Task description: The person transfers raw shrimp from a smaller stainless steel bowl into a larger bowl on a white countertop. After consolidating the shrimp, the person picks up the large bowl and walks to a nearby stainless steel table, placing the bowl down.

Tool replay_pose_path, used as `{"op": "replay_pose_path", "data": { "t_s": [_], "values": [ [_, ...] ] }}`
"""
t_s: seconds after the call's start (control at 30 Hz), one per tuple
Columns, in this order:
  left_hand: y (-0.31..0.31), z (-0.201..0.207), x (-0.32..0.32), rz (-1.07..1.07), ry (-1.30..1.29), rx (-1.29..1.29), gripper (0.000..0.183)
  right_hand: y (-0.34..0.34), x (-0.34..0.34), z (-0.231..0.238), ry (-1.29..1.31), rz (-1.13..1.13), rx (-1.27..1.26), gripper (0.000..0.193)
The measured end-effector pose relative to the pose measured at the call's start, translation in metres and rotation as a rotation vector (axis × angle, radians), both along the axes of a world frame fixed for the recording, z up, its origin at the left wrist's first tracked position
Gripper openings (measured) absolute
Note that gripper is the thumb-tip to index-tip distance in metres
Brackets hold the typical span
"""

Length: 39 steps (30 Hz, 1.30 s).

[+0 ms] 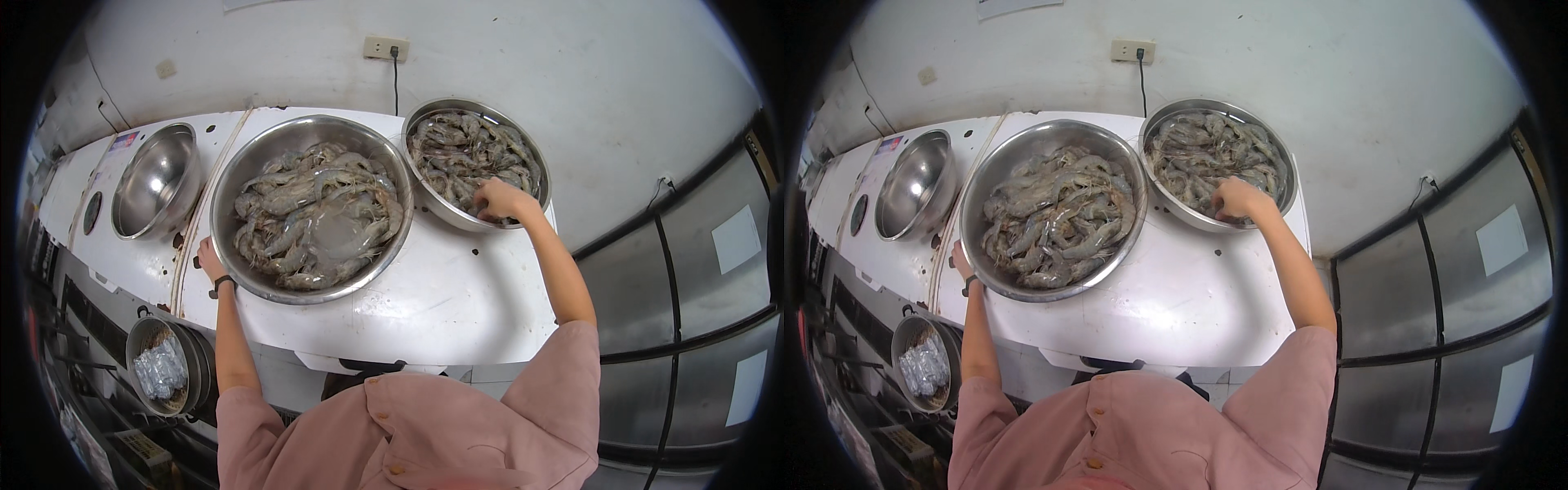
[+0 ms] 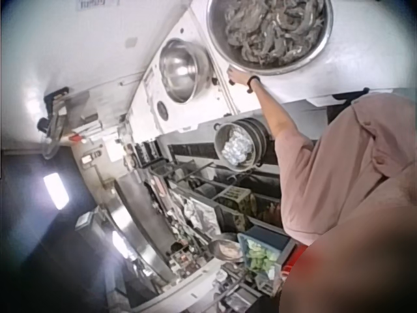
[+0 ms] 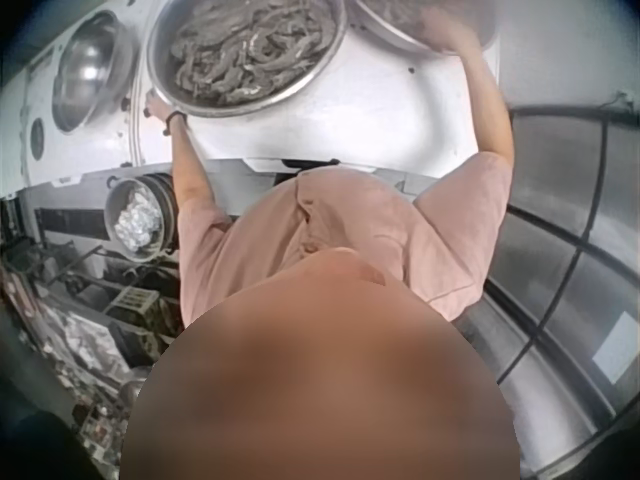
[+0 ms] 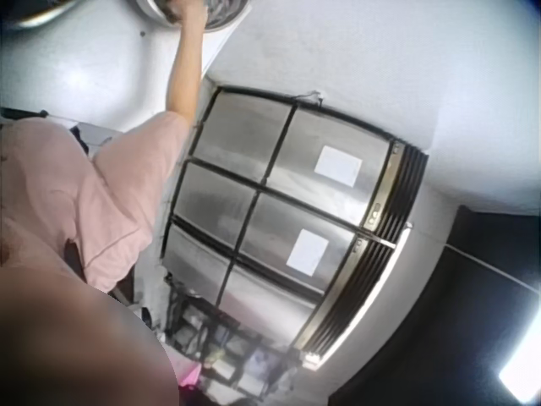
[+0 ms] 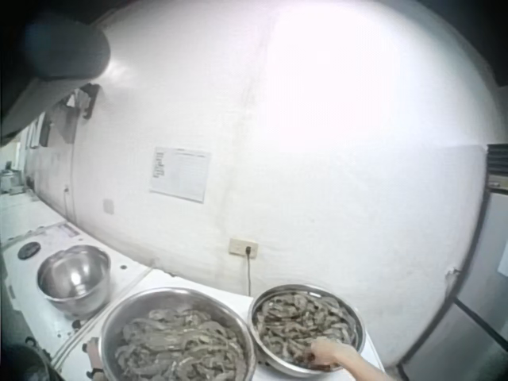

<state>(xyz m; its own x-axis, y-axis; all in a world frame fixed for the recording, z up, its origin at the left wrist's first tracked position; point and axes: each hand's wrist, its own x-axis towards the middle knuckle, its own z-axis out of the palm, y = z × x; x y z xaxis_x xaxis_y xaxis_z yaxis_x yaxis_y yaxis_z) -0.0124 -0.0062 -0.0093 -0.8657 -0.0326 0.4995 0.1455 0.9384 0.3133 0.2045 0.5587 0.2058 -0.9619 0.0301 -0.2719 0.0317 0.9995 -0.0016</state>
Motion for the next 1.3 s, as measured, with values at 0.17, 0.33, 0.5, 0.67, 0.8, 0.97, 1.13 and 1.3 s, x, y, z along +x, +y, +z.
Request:
{"op": "replay_pose_path", "data": {
  "t_s": [0.17, 0.33, 0.5, 0.67, 0.8, 0.97, 1.13, 1.3],
  "values": [
    [-0.003, -0.003, -0.003, 0.021, -0.014, -0.034, 0.035, -0.023, -0.014, 0.078, 0.205, -0.081, -0.163, 0.032],
    [-0.004, -0.006, -0.005, 0.01, -0.015, 0.033, 0.035, -0.067, -0.036, 0.122, 0.688, 0.085, -0.831, 0.028],
    [-0.005, -0.003, -0.002, 0.004, -0.024, 0.104, 0.037, -0.052, -0.046, 0.101, 0.649, 0.125, -0.905, 0.028],
    [0.001, 0.003, 0.002, -0.004, -0.004, 0.041, 0.036, -0.004, -0.024, 0.015, 0.125, -0.205, 0.1, 0.026],
    [0.001, 0.003, 0.002, 0.018, -0.027, 0.004, 0.035, 0.016, -0.011, -0.035, 0.259, -0.003, 0.335, 0.03],
    [-0.003, -0.003, -0.004, 0.009, -0.054, 0.013, 0.035, 0.016, -0.016, -0.009, 0.314, -0.088, 0.131, 0.028],
    [-0.004, -0.007, -0.002, -0.013, 0.019, 0.05, 0.036, -0.013, -0.03, 0.083, 0.538, -0.122, -0.243, 0.028],
    [-0.006, -0.006, -0.003, -0.041, 0.021, 0.036, 0.039, -0.05, -0.054, 0.107, 0.833, 0.214, -0.772, 0.023]
  ]
}}
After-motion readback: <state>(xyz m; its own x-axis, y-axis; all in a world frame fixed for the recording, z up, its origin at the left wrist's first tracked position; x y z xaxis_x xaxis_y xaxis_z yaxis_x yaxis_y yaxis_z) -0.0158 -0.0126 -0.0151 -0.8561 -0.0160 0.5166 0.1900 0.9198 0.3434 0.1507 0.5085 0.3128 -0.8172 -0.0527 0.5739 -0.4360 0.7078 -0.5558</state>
